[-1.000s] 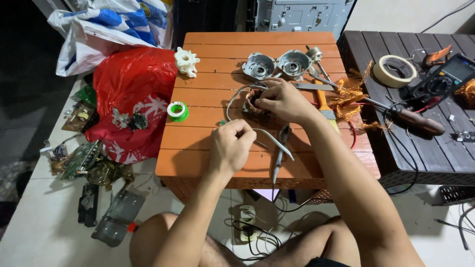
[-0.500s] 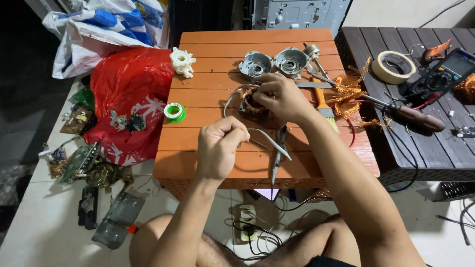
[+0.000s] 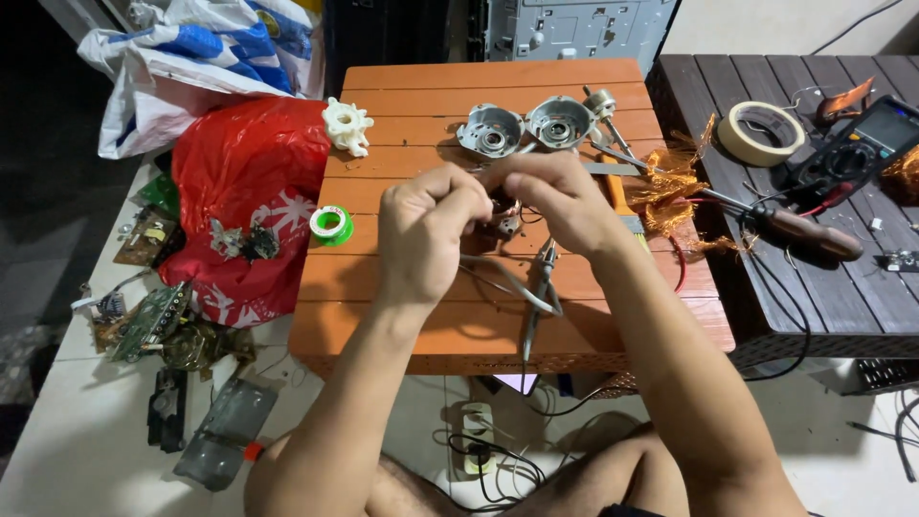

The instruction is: A person is manually securing the copper windings of an electric motor stator by threading and tying string around them.

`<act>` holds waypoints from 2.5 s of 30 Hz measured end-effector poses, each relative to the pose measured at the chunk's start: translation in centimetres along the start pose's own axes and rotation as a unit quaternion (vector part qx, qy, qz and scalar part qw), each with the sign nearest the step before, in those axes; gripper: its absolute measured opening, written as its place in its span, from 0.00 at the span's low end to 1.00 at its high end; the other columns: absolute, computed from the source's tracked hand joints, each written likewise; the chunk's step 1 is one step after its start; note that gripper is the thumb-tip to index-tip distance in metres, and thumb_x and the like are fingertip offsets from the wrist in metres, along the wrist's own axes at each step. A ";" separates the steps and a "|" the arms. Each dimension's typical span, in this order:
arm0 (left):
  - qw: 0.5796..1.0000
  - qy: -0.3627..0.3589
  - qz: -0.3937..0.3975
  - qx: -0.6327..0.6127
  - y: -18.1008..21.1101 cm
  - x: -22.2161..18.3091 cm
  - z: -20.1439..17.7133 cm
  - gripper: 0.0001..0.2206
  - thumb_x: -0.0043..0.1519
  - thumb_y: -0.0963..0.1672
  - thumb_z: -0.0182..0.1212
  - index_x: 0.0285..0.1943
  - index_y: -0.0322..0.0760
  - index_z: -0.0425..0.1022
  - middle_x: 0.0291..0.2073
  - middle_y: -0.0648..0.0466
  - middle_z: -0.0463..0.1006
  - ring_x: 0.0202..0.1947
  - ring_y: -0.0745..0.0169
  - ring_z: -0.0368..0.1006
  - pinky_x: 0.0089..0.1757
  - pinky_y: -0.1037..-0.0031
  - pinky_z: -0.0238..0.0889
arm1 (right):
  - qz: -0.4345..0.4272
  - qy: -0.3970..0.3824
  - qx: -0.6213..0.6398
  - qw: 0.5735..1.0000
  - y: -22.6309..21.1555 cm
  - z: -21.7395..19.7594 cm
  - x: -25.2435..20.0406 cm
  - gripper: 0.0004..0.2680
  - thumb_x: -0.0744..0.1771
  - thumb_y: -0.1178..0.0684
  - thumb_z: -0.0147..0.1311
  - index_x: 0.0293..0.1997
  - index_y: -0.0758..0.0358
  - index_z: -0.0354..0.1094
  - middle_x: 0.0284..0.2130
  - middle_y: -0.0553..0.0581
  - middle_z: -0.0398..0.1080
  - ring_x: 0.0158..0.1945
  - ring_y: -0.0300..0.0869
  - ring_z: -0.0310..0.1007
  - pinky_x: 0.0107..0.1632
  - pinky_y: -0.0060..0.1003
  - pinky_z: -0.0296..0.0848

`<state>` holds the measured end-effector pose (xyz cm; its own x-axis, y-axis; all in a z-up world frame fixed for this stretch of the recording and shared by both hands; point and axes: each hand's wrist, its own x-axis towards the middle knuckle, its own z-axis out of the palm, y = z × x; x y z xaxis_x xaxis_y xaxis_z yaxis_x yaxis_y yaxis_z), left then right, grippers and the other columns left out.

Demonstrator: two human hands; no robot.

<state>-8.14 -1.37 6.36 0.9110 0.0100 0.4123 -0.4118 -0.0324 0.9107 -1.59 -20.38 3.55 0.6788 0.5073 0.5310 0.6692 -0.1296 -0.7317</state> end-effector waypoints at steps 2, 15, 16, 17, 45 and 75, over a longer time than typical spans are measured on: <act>1.000 0.000 0.009 -0.006 0.0 0.7 0.3 0.06 0.52 0.41 0.59 0.23 0.41 0.78 0.13 0.56 0.67 0.24 0.70 0.59 0.32 0.79 0.56 | 0.031 -0.039 0.006 0.999 -0.8 0.2 0.1 0.10 0.68 0.55 0.47 0.44 0.65 0.78 0.32 0.59 0.76 0.40 0.43 0.72 0.46 0.47 0.72; 0.921 -0.135 0.237 0.277 -8.2 1.6 -1.2 0.11 0.57 0.37 0.62 0.49 0.29 0.76 0.45 0.40 0.76 0.55 0.37 0.73 0.56 0.56 0.67 | 0.079 -0.038 0.009 0.996 -0.9 1.0 0.3 0.07 0.73 0.59 0.46 0.45 0.68 0.73 0.22 0.57 0.72 0.31 0.39 0.69 0.41 0.40 0.73; 0.923 -0.135 0.233 0.276 -8.4 1.8 -1.4 0.11 0.57 0.37 0.62 0.49 0.29 0.76 0.45 0.40 0.76 0.55 0.37 0.73 0.56 0.56 0.67 | 0.083 -0.041 0.010 0.996 -0.7 1.2 0.3 0.07 0.73 0.59 0.46 0.45 0.68 0.73 0.22 0.57 0.72 0.31 0.39 0.69 0.41 0.40 0.73; 0.911 -0.137 0.258 0.289 -8.6 2.0 -1.4 0.08 0.56 0.38 0.64 0.44 0.30 0.77 0.42 0.44 0.75 0.52 0.42 0.74 0.53 0.59 0.69 | 0.064 -0.032 0.003 0.997 -0.4 1.2 0.4 0.07 0.73 0.59 0.46 0.45 0.67 0.73 0.22 0.57 0.72 0.31 0.40 0.70 0.41 0.38 0.72; 0.925 -0.086 0.243 0.280 -8.9 1.8 -0.5 0.04 0.57 0.42 0.65 0.34 0.37 0.83 0.33 0.56 0.83 0.49 0.49 0.70 0.50 0.60 0.63 | 0.035 0.157 0.026 0.987 -2.2 1.0 3.6 0.07 0.74 0.61 0.41 0.43 0.67 0.67 0.29 0.54 0.71 0.31 0.37 0.74 0.36 0.27 0.73; 0.929 -0.027 0.270 0.249 -14.6 3.7 0.4 0.04 0.55 0.43 0.71 0.29 0.45 0.80 0.26 0.55 0.80 0.44 0.57 0.75 0.44 0.66 0.72 | -0.282 0.168 -0.554 0.765 6.4 -1.8 1.1 0.06 0.71 0.59 0.56 0.41 0.53 0.81 0.29 0.54 0.68 0.33 0.42 0.66 0.36 0.33 0.67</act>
<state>1.24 -1.24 -5.46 0.5792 -0.1923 0.7922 -0.7604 -0.4776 0.4400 4.01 -22.15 0.24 0.1025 0.5246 0.8452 0.6040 -0.7079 0.3661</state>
